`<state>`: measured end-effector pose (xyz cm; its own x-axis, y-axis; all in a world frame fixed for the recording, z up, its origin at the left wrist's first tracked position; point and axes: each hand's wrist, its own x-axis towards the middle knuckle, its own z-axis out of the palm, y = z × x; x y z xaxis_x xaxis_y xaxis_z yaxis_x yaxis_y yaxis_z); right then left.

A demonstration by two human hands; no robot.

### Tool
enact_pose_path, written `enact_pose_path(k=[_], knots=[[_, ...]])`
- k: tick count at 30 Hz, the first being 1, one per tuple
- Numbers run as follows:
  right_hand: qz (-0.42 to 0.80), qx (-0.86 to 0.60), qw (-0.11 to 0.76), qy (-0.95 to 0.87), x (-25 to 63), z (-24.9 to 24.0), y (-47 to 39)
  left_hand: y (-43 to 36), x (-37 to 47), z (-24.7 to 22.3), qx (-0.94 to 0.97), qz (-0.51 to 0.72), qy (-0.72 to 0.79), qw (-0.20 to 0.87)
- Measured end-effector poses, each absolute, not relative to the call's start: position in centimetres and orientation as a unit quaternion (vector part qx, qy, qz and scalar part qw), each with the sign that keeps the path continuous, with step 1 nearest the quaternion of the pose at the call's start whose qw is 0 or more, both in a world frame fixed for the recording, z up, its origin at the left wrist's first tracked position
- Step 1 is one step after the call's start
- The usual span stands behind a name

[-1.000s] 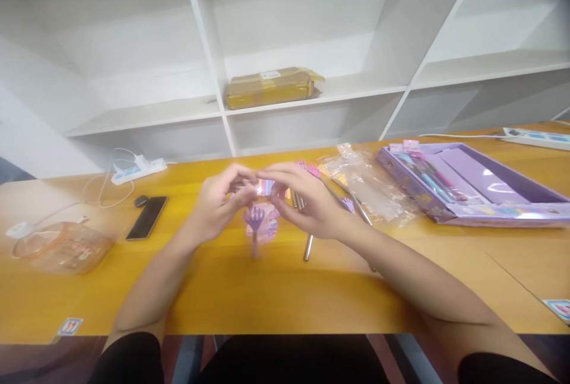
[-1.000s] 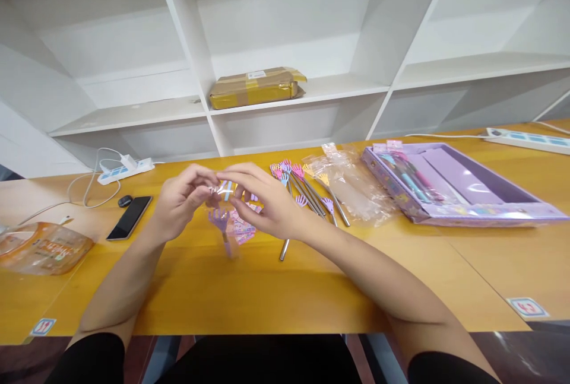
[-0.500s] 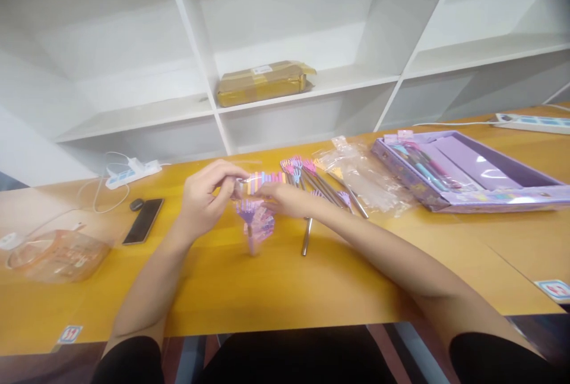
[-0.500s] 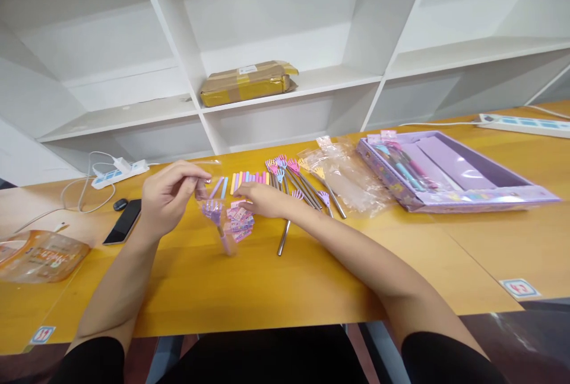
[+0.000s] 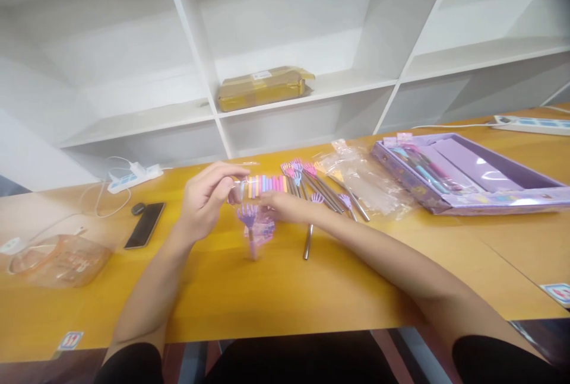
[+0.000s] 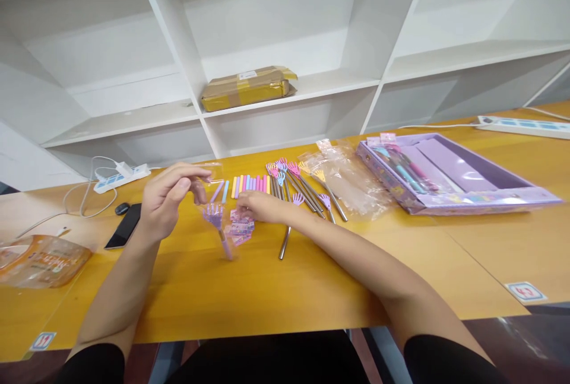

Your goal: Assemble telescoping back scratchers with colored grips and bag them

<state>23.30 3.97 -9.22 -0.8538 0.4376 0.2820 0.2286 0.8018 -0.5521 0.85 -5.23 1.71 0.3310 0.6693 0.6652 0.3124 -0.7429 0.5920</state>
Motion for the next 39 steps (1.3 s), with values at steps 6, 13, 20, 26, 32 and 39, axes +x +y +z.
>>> enact_pose_path(k=[6, 13, 20, 26, 32, 39], knots=[[0.164, -0.225, 0.375, -0.884, 27.6, -1.7, 0.9, -5.6, 1.0, 1.8, 0.781, 0.488, 0.307, 0.239], [0.082, -0.216, 0.538, -0.811, 29.8, 2.5, -4.2, -7.3, 1.7, 2.1, 0.731, 0.48, 0.275, 0.4], [0.012, -0.205, 0.563, -0.8, 27.7, 1.6, -5.6, -8.2, 1.6, 2.5, 0.703, 0.446, 0.2, 0.516], [-0.017, -0.184, 0.543, -0.819, 27.7, 1.7, -5.3, -8.2, 1.5, 2.6, 0.685, 0.425, 0.182, 0.563], [-0.072, -0.156, 0.523, -0.835, 27.6, 1.6, -5.2, -8.4, 1.5, 2.8, 0.665, 0.413, 0.187, 0.594], [-0.057, -0.146, 0.487, -0.859, 27.9, 1.5, -5.5, -8.5, 1.6, 2.8, 0.668, 0.399, 0.19, 0.599]])
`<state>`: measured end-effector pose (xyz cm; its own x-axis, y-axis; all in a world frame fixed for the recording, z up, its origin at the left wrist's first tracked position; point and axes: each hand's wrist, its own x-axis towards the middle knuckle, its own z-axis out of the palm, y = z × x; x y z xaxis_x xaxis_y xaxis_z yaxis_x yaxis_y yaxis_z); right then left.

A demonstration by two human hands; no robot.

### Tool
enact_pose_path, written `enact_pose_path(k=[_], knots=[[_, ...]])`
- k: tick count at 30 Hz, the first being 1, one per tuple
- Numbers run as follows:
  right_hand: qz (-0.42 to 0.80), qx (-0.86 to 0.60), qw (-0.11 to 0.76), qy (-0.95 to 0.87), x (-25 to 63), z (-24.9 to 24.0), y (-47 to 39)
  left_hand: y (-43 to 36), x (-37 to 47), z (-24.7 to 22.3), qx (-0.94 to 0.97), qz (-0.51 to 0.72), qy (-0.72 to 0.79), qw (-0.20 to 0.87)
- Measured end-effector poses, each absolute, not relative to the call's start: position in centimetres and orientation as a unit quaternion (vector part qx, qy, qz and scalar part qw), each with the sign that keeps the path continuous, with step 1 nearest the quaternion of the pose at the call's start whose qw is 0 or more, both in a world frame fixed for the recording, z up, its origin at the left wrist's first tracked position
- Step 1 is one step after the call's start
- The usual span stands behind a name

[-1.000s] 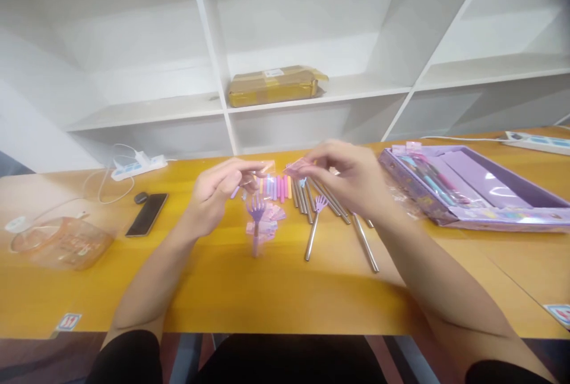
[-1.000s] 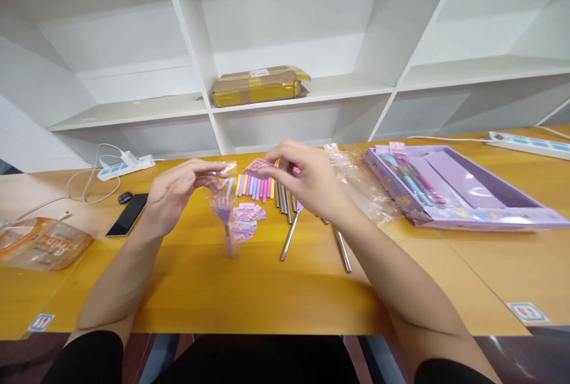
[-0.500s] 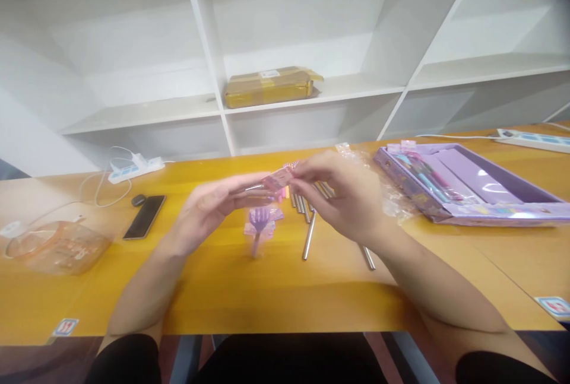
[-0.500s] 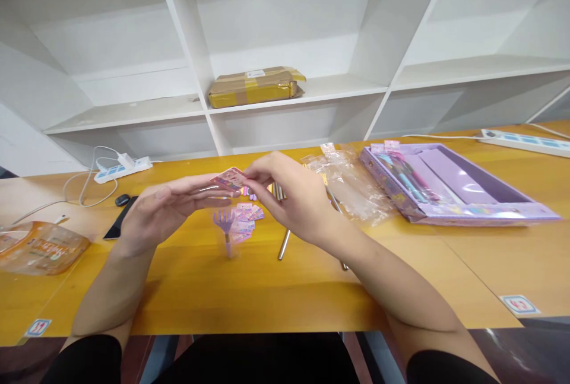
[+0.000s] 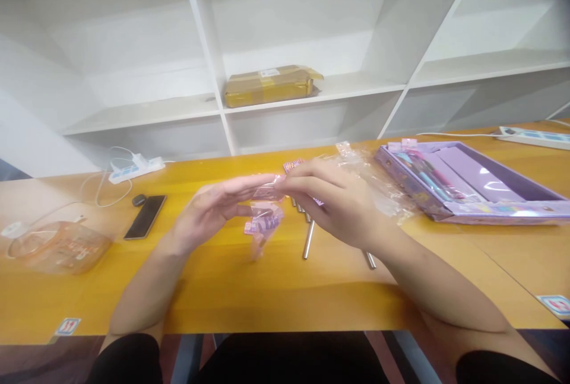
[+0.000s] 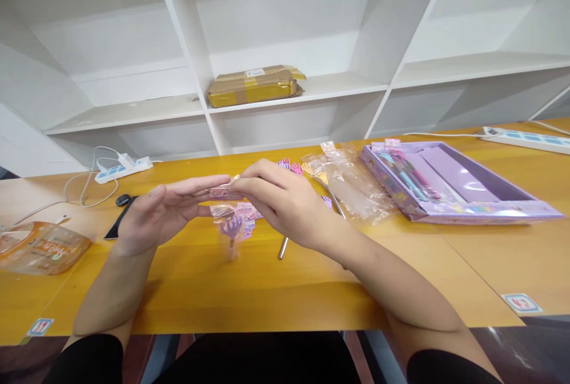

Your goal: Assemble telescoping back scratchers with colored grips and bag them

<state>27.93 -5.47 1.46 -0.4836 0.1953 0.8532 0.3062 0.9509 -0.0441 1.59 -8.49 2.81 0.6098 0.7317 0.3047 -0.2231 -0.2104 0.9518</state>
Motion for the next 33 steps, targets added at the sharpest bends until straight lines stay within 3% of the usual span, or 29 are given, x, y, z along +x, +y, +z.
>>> enact_pose_path(k=[18, 25, 33], knots=[[0.067, -0.161, 0.412, -0.894, 27.7, 1.7, -6.4, -8.5, 1.3, 2.7, 0.689, 0.389, 0.223, 0.569], [0.113, -0.189, 0.518, -0.827, 26.4, 0.2, -5.2, -8.3, 1.7, 2.6, 0.712, 0.385, 0.236, 0.538], [0.135, -0.21, 0.526, -0.813, 25.8, -1.0, -3.3, -8.3, 2.9, 1.7, 0.729, 0.43, 0.291, 0.446]])
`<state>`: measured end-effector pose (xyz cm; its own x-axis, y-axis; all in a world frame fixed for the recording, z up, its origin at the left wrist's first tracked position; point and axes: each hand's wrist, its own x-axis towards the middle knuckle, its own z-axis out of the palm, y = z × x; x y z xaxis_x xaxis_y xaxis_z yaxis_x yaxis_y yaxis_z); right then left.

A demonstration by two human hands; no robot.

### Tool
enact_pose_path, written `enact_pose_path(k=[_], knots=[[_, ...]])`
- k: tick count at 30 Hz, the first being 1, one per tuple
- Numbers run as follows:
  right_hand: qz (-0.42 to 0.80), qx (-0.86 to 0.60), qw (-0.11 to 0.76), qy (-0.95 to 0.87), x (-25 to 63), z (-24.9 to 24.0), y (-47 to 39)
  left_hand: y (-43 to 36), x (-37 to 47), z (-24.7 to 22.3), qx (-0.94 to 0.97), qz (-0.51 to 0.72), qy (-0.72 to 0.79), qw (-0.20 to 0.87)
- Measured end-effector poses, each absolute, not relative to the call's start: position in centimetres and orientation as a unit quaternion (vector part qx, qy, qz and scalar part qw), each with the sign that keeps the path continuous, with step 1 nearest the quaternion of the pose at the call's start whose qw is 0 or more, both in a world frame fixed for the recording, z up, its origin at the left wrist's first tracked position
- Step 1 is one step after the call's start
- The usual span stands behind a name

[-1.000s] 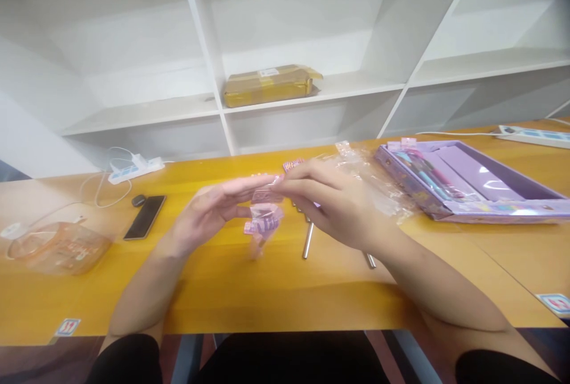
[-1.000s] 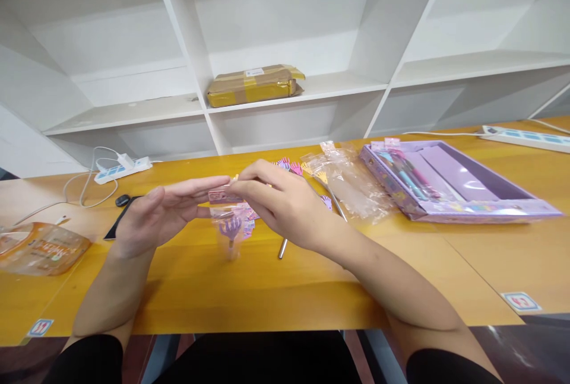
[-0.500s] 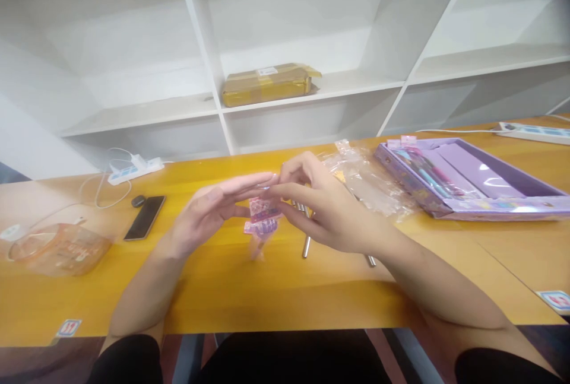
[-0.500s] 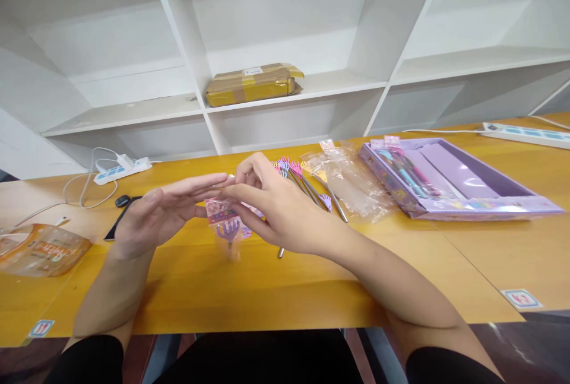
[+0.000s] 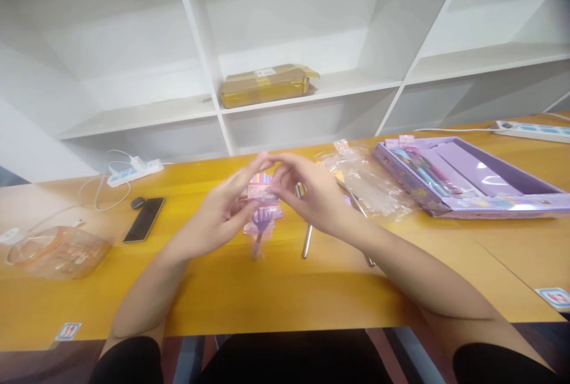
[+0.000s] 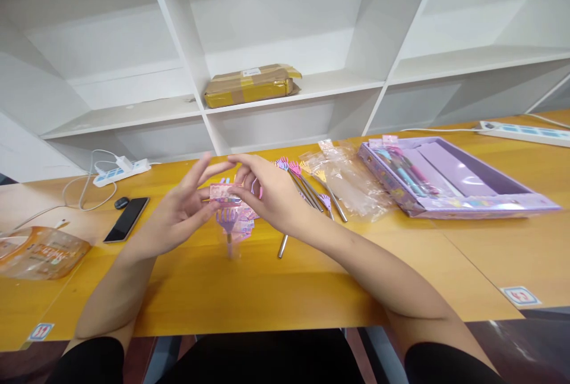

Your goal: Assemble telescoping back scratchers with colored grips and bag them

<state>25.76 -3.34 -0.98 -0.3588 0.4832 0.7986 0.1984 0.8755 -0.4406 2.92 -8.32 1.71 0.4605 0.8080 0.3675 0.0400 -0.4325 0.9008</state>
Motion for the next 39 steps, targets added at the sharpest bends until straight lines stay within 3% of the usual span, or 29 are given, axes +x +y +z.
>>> enact_pose_path(k=[5, 10, 16, 26, 31, 36, 39], knots=[[0.007, -0.179, 0.545, -0.819, 25.8, -1.4, -2.3, -6.6, 2.2, 1.1, 0.755, 0.374, 0.361, 0.4], [-0.019, -0.149, 0.512, -0.846, 25.9, -1.7, -1.6, -5.4, 1.5, 1.3, 0.794, 0.31, 0.398, 0.338], [0.023, -0.095, 0.456, -0.884, 26.3, -1.3, -1.2, -5.3, 1.6, 1.1, 0.771, 0.346, 0.375, 0.382], [0.078, -0.1, 0.498, -0.858, 26.0, -1.8, -0.5, -5.1, 2.8, -0.1, 0.705, 0.432, 0.337, 0.45], [0.102, -0.1, 0.522, -0.841, 25.5, -2.3, -0.6, -5.0, 3.6, -0.8, 0.682, 0.468, 0.371, 0.422], [0.246, -0.161, 0.529, -0.796, 24.8, -3.0, -1.2, -5.2, 3.7, -0.8, 0.674, 0.472, 0.393, 0.409], [0.257, -0.176, 0.502, -0.807, 24.6, -3.0, -1.4, -5.2, 3.5, -0.8, 0.679, 0.469, 0.392, 0.407]])
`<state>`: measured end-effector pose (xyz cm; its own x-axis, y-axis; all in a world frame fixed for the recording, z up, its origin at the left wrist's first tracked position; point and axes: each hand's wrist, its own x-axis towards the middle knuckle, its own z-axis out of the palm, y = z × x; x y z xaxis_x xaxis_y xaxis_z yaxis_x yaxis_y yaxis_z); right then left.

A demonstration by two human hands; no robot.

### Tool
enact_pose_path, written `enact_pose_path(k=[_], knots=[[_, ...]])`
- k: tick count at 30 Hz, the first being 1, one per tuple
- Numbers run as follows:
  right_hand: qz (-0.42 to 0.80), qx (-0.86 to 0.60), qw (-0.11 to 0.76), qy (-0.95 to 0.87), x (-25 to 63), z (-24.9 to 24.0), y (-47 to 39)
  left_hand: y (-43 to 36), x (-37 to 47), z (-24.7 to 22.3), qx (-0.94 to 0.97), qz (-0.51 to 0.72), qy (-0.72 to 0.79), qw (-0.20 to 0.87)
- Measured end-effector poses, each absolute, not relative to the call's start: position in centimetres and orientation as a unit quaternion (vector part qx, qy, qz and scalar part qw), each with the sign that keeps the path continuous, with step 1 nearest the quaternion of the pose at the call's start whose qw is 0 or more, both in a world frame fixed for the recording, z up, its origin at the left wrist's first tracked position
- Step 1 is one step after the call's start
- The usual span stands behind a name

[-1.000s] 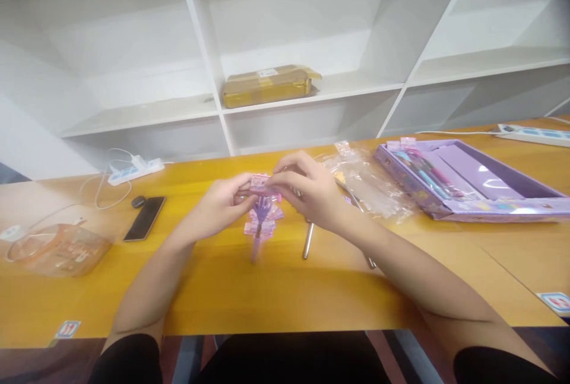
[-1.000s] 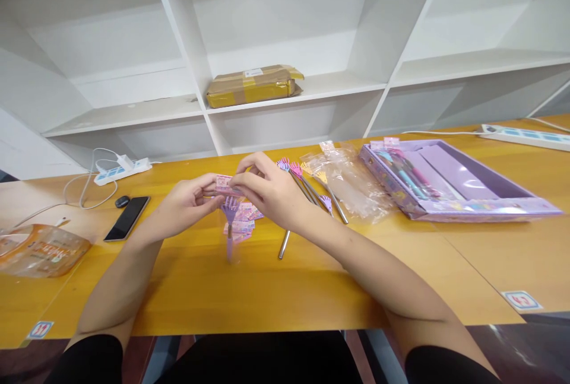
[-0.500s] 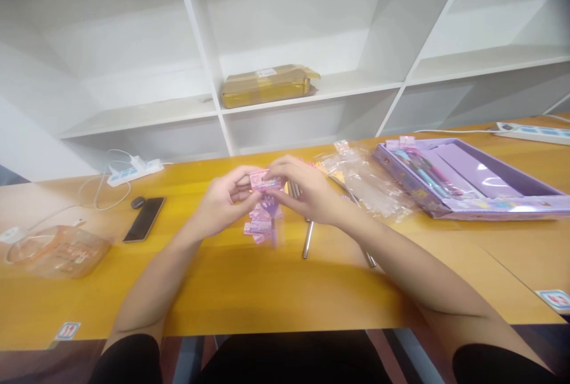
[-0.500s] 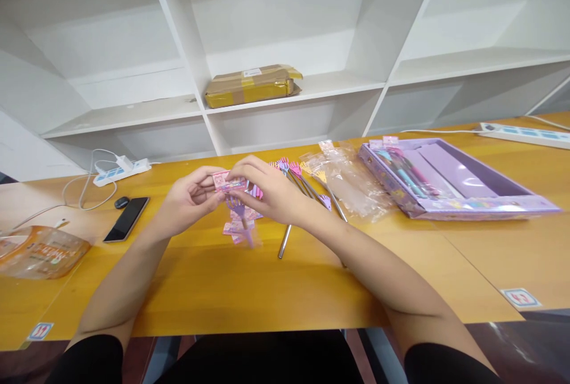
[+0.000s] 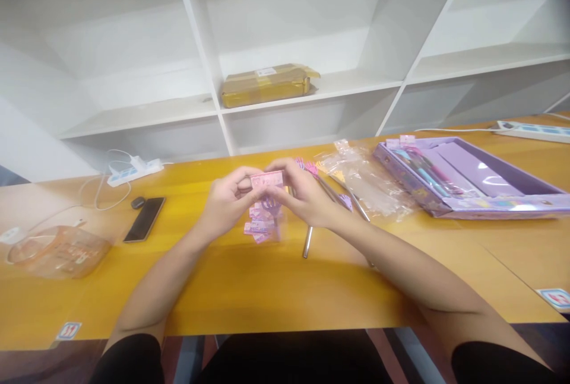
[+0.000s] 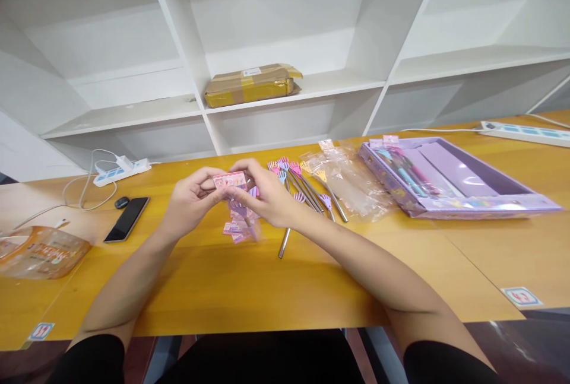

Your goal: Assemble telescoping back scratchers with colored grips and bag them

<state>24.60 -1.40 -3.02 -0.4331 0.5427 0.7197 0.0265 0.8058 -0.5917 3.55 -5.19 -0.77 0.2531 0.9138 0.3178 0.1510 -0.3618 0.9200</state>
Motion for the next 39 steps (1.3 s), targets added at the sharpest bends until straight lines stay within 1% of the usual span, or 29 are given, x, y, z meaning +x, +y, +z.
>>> enact_pose_path(k=[4, 10, 17, 26, 39], knots=[[0.207, -0.213, 0.5, -0.813, 24.3, -3.2, -1.3, -5.1, 3.4, -0.9, 0.701, 0.46, 0.4, 0.369], [0.229, -0.235, 0.498, -0.803, 24.5, -3.4, -1.3, -5.3, 3.5, -0.9, 0.732, 0.445, 0.42, 0.297], [0.212, -0.236, 0.496, -0.808, 24.7, -3.2, -1.4, -5.4, 3.0, -0.5, 0.778, 0.415, 0.415, 0.224], [0.199, -0.196, 0.485, -0.829, 25.0, -3.0, -1.1, -4.6, 1.5, -0.2, 0.789, 0.385, 0.37, 0.304], [0.223, -0.147, 0.44, -0.857, 25.9, -2.5, -0.5, -4.5, 1.1, 0.6, 0.791, 0.364, 0.346, 0.35]])
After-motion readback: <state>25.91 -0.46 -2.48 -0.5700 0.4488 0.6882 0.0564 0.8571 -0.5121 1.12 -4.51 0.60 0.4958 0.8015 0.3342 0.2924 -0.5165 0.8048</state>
